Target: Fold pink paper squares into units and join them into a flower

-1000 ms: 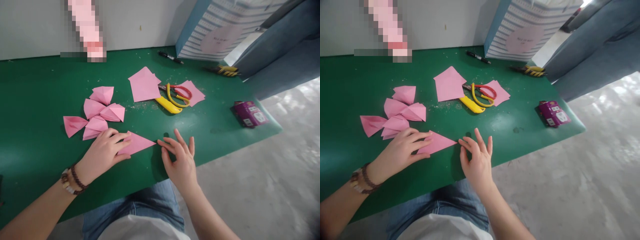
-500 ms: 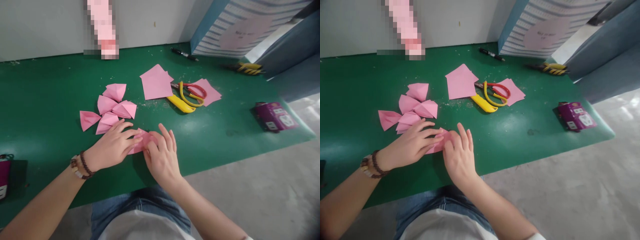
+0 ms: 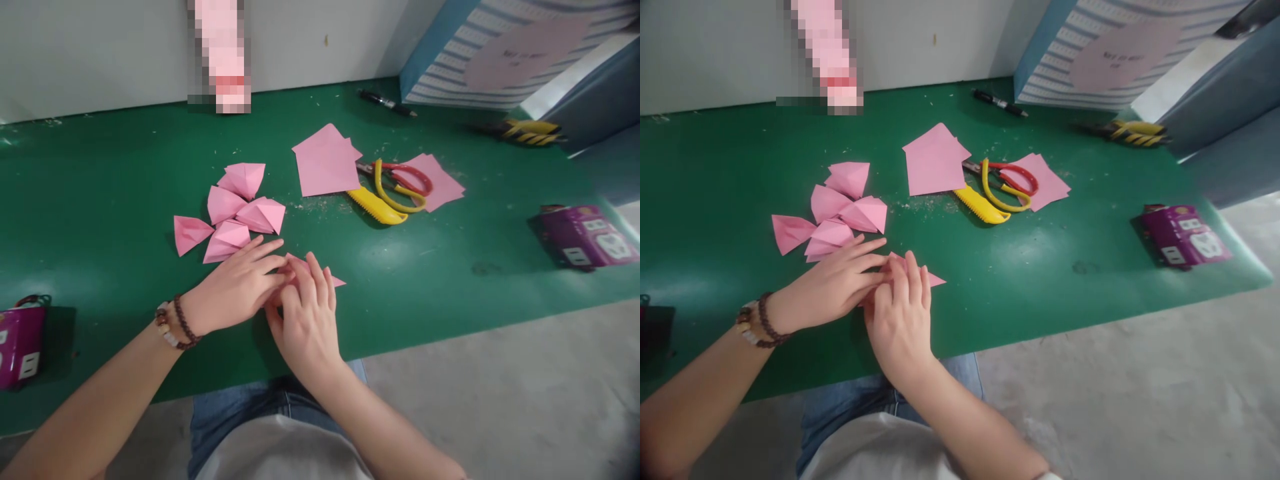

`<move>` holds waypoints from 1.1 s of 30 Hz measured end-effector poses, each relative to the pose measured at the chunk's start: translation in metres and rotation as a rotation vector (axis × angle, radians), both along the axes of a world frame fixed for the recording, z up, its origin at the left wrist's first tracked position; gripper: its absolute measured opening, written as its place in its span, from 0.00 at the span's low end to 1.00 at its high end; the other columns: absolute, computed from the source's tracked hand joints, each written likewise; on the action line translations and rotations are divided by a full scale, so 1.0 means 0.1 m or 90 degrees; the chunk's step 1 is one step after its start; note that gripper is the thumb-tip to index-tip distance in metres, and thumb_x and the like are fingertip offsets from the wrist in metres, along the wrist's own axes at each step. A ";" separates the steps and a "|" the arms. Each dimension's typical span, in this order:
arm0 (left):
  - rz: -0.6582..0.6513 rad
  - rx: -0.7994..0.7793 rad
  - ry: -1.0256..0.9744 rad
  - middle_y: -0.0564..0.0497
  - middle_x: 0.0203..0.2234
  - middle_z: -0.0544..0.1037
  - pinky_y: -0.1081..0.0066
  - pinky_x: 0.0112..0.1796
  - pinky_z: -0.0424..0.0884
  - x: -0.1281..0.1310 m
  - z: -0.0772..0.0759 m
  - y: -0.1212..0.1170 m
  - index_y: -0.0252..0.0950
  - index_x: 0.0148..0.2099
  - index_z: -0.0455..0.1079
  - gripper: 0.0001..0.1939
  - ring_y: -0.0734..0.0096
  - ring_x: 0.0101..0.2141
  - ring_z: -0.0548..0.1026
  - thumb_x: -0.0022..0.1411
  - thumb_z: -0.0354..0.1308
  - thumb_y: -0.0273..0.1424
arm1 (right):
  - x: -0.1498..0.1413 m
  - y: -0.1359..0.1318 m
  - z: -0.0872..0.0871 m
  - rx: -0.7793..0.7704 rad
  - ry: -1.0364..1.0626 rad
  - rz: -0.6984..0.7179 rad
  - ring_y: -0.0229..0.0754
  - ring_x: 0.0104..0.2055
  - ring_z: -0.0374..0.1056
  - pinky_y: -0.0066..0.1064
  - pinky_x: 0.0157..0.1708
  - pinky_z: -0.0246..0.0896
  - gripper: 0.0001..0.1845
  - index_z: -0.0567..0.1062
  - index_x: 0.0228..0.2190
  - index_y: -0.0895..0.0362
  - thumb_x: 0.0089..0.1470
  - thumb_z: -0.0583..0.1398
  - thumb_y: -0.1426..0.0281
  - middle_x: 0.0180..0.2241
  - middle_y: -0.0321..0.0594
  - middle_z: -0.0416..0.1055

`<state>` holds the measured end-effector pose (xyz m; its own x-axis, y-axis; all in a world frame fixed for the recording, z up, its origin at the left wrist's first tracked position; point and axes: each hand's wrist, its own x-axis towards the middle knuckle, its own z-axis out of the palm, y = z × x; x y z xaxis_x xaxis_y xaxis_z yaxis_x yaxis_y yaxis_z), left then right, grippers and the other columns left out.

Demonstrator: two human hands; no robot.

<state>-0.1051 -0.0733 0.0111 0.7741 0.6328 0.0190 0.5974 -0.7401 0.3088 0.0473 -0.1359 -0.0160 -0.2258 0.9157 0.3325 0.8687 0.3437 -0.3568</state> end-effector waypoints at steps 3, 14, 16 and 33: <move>0.010 -0.004 -0.009 0.45 0.56 0.71 0.50 0.62 0.54 0.00 0.00 -0.01 0.33 0.55 0.69 0.17 0.57 0.63 0.57 0.68 0.45 0.26 | -0.03 0.00 -0.01 -0.006 0.006 0.001 0.59 0.65 0.51 0.55 0.62 0.48 0.04 0.72 0.32 0.60 0.55 0.58 0.71 0.56 0.55 0.65; 0.007 -0.012 -0.010 0.46 0.58 0.69 0.50 0.62 0.54 0.00 0.01 0.00 0.35 0.56 0.68 0.17 0.56 0.64 0.54 0.68 0.47 0.28 | 0.08 0.02 0.03 -0.036 0.013 -0.001 0.61 0.64 0.51 0.59 0.61 0.45 0.21 0.71 0.36 0.60 0.55 0.58 0.53 0.55 0.57 0.64; 0.012 -0.013 -0.019 0.47 0.57 0.70 0.50 0.61 0.55 0.00 0.01 0.00 0.36 0.57 0.67 0.17 0.56 0.64 0.54 0.68 0.49 0.29 | 0.17 0.04 0.03 -0.038 -0.006 -0.015 0.61 0.64 0.51 0.59 0.60 0.45 0.16 0.71 0.33 0.59 0.58 0.57 0.57 0.55 0.57 0.65; 0.018 0.001 -0.020 0.47 0.58 0.69 0.48 0.61 0.56 -0.05 -0.04 -0.05 0.38 0.58 0.67 0.21 0.55 0.64 0.55 0.63 0.58 0.32 | 0.85 0.22 -0.06 -0.031 -0.028 -0.113 0.60 0.65 0.49 0.66 0.58 0.46 0.07 0.71 0.36 0.56 0.60 0.54 0.68 0.53 0.50 0.66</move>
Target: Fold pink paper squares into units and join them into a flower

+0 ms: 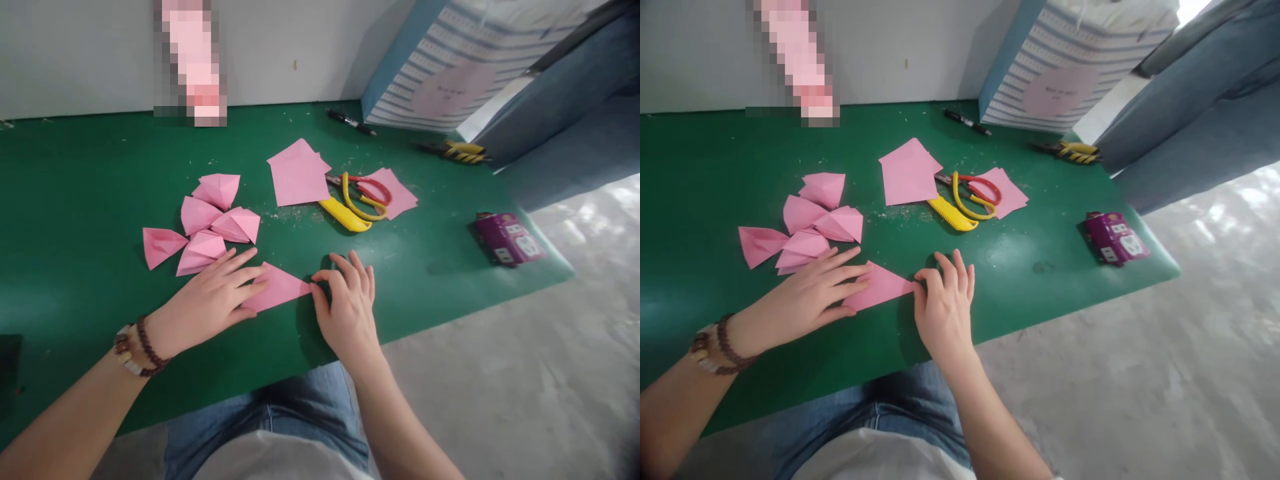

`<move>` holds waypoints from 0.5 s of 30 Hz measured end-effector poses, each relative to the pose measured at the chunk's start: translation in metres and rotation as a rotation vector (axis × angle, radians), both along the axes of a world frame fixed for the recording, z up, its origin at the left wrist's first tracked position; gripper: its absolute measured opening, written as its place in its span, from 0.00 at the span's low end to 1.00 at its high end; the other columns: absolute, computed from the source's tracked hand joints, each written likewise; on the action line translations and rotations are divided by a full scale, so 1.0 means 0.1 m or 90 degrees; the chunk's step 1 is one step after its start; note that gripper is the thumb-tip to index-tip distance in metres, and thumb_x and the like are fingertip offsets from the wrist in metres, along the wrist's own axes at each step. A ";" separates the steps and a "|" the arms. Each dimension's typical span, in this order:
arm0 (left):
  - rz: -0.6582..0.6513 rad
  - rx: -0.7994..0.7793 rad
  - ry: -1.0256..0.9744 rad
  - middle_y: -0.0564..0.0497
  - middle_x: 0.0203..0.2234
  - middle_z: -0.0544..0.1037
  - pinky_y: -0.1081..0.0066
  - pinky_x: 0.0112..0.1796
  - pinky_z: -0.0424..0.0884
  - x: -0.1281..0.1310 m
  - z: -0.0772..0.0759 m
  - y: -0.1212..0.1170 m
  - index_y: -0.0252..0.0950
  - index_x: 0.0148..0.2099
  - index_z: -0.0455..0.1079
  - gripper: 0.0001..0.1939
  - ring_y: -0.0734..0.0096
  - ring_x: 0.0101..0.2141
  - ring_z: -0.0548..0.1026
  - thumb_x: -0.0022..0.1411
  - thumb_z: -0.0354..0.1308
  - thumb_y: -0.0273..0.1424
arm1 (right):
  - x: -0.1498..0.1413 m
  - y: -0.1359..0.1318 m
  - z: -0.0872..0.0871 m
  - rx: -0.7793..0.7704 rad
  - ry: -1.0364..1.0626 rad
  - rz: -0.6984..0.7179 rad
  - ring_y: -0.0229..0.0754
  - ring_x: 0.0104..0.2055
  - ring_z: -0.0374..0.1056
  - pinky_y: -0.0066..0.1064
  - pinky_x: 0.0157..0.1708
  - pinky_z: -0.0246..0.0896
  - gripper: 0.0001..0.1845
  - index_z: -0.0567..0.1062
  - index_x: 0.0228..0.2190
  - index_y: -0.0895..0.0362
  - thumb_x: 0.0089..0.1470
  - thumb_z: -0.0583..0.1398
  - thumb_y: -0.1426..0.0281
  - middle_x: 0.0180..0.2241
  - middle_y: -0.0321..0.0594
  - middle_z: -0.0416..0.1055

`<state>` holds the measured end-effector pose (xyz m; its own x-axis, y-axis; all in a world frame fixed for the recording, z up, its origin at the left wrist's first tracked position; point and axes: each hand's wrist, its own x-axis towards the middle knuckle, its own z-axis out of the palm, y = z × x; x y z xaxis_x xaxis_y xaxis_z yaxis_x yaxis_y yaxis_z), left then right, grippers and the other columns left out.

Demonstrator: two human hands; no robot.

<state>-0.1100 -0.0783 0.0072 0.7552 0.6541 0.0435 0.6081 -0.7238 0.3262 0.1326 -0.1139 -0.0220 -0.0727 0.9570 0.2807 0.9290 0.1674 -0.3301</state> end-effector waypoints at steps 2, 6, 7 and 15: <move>0.002 -0.002 0.012 0.47 0.59 0.68 0.48 0.61 0.55 0.00 0.00 -0.01 0.37 0.58 0.66 0.21 0.54 0.64 0.55 0.63 0.57 0.31 | 0.06 0.00 0.00 0.011 0.005 -0.008 0.59 0.65 0.49 0.66 0.58 0.46 0.09 0.72 0.38 0.56 0.61 0.52 0.70 0.53 0.49 0.66; -0.003 0.001 0.019 0.47 0.60 0.66 0.47 0.61 0.56 0.01 0.01 -0.03 0.38 0.59 0.64 0.21 0.54 0.63 0.56 0.65 0.55 0.30 | 0.10 0.00 0.02 0.013 0.039 0.055 0.60 0.64 0.51 0.65 0.59 0.46 0.11 0.74 0.41 0.54 0.59 0.57 0.64 0.52 0.48 0.68; -0.007 0.000 0.015 0.47 0.60 0.66 0.47 0.61 0.55 0.02 0.01 -0.03 0.38 0.60 0.64 0.21 0.54 0.63 0.57 0.65 0.54 0.30 | 0.08 0.00 0.02 0.012 0.049 0.078 0.60 0.64 0.51 0.65 0.59 0.46 0.12 0.74 0.41 0.54 0.57 0.59 0.63 0.51 0.48 0.68; 0.035 -0.034 -0.108 0.46 0.61 0.65 0.51 0.58 0.62 0.07 0.07 -0.10 0.42 0.61 0.61 0.25 0.60 0.57 0.66 0.63 0.54 0.23 | 0.01 -0.01 0.03 0.022 0.144 0.099 0.55 0.57 0.64 0.62 0.58 0.49 0.05 0.72 0.32 0.54 0.55 0.61 0.65 0.40 0.42 0.75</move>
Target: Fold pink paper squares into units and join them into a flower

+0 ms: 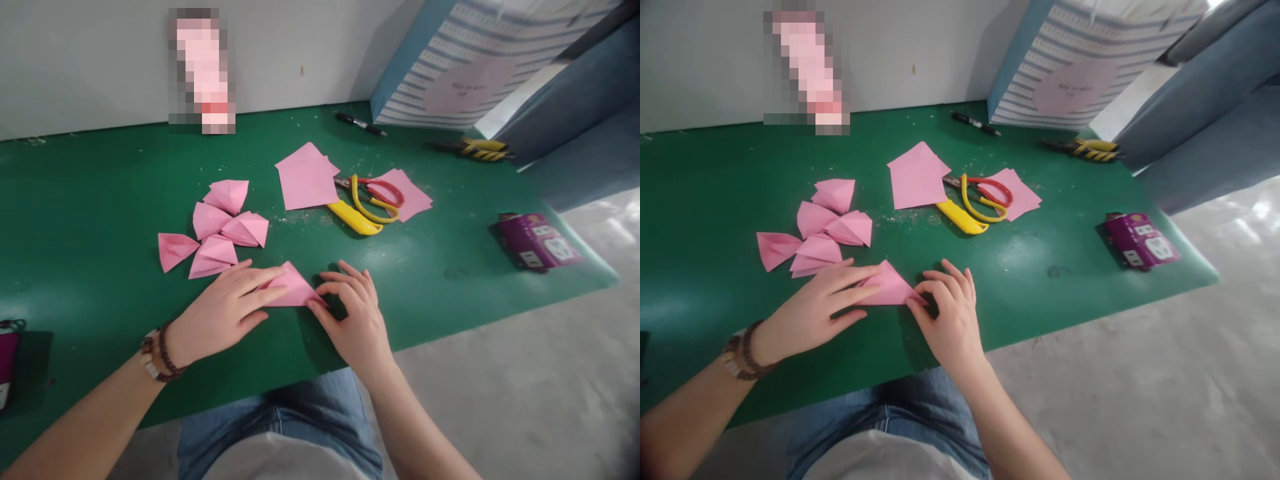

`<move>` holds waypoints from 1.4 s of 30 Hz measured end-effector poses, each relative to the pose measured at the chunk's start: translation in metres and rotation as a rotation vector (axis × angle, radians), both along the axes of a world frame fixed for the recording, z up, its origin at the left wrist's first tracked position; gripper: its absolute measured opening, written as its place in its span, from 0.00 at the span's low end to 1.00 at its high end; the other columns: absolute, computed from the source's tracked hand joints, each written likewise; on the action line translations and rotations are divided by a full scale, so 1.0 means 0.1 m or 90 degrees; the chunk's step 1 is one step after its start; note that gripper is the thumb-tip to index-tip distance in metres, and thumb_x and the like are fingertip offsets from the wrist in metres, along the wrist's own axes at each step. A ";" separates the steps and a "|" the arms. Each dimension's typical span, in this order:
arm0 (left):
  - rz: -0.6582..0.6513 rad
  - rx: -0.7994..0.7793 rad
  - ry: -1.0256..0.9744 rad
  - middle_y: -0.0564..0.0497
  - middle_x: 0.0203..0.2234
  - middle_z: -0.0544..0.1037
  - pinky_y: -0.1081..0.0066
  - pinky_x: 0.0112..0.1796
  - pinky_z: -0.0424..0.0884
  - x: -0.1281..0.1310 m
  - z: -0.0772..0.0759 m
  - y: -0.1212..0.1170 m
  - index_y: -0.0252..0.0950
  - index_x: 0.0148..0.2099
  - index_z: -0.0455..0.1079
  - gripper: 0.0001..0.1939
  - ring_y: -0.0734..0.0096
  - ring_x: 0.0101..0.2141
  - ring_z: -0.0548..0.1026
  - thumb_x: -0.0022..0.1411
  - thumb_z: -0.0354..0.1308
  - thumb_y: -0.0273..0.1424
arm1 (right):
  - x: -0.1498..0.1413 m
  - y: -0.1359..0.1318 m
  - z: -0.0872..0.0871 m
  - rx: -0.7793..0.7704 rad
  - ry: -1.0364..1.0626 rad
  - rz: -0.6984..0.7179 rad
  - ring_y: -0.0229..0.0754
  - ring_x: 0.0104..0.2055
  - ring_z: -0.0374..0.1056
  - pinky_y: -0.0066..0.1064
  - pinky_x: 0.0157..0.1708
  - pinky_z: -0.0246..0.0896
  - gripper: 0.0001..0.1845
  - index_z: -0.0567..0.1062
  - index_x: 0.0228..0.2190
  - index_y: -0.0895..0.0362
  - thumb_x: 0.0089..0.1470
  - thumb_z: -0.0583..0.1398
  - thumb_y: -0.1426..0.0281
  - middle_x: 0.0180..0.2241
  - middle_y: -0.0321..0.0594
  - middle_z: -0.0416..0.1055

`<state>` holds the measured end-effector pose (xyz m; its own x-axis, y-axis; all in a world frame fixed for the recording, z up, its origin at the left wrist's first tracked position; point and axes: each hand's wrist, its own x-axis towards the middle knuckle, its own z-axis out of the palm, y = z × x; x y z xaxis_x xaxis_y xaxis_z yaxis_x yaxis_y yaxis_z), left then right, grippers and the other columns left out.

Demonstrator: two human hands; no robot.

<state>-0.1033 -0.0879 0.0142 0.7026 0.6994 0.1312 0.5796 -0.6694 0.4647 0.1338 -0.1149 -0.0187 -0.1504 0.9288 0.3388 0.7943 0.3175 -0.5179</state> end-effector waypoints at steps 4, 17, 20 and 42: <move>0.115 -0.033 -0.133 0.45 0.55 0.69 0.62 0.49 0.73 0.07 0.02 -0.06 0.43 0.57 0.65 0.21 0.64 0.51 0.72 0.62 0.56 0.23 | 0.00 -0.04 0.04 -0.008 0.032 0.008 0.49 0.48 0.72 0.62 0.60 0.46 0.05 0.70 0.29 0.53 0.55 0.61 0.67 0.28 0.35 0.75; 0.192 -0.199 -0.299 0.53 0.30 0.81 0.72 0.38 0.78 0.08 0.05 -0.07 0.37 0.38 0.72 0.03 0.73 0.32 0.79 0.59 0.61 0.29 | 0.26 -0.01 0.37 -0.195 0.184 0.329 0.42 0.48 0.72 0.50 0.63 0.49 0.15 0.71 0.47 0.52 0.61 0.52 0.73 0.45 0.39 0.76; 0.108 -0.158 -0.297 0.53 0.31 0.82 0.61 0.52 0.71 0.06 0.07 -0.05 0.37 0.33 0.71 0.05 0.71 0.35 0.80 0.62 0.56 0.24 | 0.27 0.03 0.38 -0.186 0.166 0.371 0.40 0.49 0.71 0.48 0.61 0.54 0.19 0.74 0.43 0.53 0.57 0.49 0.79 0.43 0.38 0.77; 0.081 0.118 -0.013 0.48 0.29 0.77 0.65 0.35 0.72 0.25 0.01 -0.31 0.35 0.29 0.69 0.12 0.65 0.32 0.76 0.65 0.52 0.30 | 0.20 0.10 0.21 -0.027 0.103 0.340 0.42 0.37 0.71 0.35 0.39 0.70 0.11 0.75 0.34 0.57 0.57 0.61 0.62 0.31 0.40 0.77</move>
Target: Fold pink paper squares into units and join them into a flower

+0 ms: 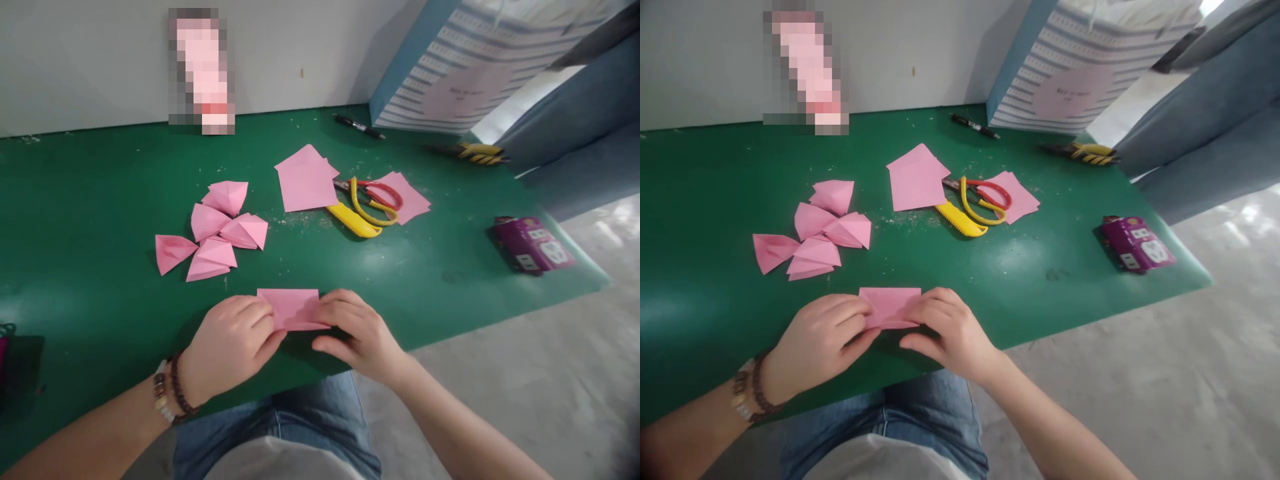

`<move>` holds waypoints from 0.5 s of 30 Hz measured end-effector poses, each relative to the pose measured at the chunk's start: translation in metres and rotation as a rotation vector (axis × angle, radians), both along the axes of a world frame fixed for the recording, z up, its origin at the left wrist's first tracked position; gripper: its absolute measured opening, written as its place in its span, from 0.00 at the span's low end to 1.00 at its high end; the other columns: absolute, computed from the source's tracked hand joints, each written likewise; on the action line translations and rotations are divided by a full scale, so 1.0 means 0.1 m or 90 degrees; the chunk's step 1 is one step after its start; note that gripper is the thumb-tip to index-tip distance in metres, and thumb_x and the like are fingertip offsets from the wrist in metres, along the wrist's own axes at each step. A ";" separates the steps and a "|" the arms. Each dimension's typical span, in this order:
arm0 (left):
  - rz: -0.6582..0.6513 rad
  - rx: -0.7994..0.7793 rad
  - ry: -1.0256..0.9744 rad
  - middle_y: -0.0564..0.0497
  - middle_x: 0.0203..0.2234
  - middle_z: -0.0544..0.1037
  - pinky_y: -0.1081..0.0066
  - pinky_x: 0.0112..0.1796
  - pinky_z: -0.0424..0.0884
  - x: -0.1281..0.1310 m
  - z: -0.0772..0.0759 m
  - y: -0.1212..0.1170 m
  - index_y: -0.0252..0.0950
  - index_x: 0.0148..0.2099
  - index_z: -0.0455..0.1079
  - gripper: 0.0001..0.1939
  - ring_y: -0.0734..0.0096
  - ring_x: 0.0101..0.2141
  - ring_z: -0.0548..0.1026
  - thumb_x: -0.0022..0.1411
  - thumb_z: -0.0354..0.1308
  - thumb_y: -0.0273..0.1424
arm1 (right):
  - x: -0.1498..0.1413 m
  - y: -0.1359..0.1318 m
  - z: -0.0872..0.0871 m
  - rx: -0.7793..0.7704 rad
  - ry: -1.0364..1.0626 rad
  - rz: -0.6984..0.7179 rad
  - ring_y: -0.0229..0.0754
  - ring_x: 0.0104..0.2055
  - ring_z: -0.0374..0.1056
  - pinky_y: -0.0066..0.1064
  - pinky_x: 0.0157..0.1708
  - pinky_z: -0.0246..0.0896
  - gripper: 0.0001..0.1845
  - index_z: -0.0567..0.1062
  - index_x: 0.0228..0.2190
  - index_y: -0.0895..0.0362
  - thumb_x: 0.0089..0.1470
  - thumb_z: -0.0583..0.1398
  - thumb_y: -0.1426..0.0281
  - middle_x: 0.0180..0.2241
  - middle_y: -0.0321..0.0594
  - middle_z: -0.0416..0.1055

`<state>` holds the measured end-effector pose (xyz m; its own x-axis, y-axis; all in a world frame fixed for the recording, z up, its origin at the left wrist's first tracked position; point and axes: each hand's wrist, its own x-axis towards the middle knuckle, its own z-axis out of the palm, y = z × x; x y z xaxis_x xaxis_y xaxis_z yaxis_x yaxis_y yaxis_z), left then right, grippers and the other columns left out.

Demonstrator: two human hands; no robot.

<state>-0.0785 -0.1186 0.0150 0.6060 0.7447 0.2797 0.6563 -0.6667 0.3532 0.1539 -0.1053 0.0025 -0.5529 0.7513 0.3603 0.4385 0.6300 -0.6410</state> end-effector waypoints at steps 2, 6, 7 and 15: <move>0.021 -0.018 -0.001 0.49 0.26 0.76 0.67 0.33 0.70 0.01 0.00 -0.01 0.36 0.26 0.67 0.14 0.68 0.29 0.75 0.66 0.52 0.30 | -0.07 -0.02 0.01 -0.042 -0.017 -0.102 0.39 0.31 0.70 0.30 0.32 0.68 0.09 0.74 0.29 0.57 0.59 0.59 0.67 0.27 0.38 0.75; 0.079 -0.059 -0.001 0.51 0.27 0.75 0.69 0.28 0.67 0.00 -0.03 -0.01 0.36 0.33 0.67 0.10 0.70 0.26 0.73 0.67 0.51 0.31 | -0.18 -0.04 -0.04 -0.032 -0.107 -0.239 0.38 0.26 0.68 0.29 0.28 0.63 0.07 0.74 0.29 0.56 0.57 0.59 0.69 0.23 0.36 0.73; 0.088 -0.058 0.000 0.50 0.30 0.76 0.69 0.28 0.67 0.00 -0.04 -0.01 0.35 0.38 0.68 0.07 0.69 0.27 0.74 0.67 0.51 0.32 | -0.19 -0.04 -0.06 -0.020 -0.125 -0.251 0.38 0.26 0.68 0.29 0.28 0.63 0.06 0.74 0.30 0.56 0.57 0.59 0.70 0.24 0.36 0.73; 0.032 0.050 0.119 0.45 0.42 0.76 0.65 0.31 0.70 -0.01 -0.08 -0.04 0.36 0.45 0.73 0.13 0.64 0.32 0.73 0.62 0.51 0.19 | -0.23 0.00 -0.08 0.015 -0.177 -0.226 0.37 0.25 0.67 0.28 0.28 0.59 0.07 0.74 0.32 0.56 0.59 0.56 0.71 0.24 0.35 0.74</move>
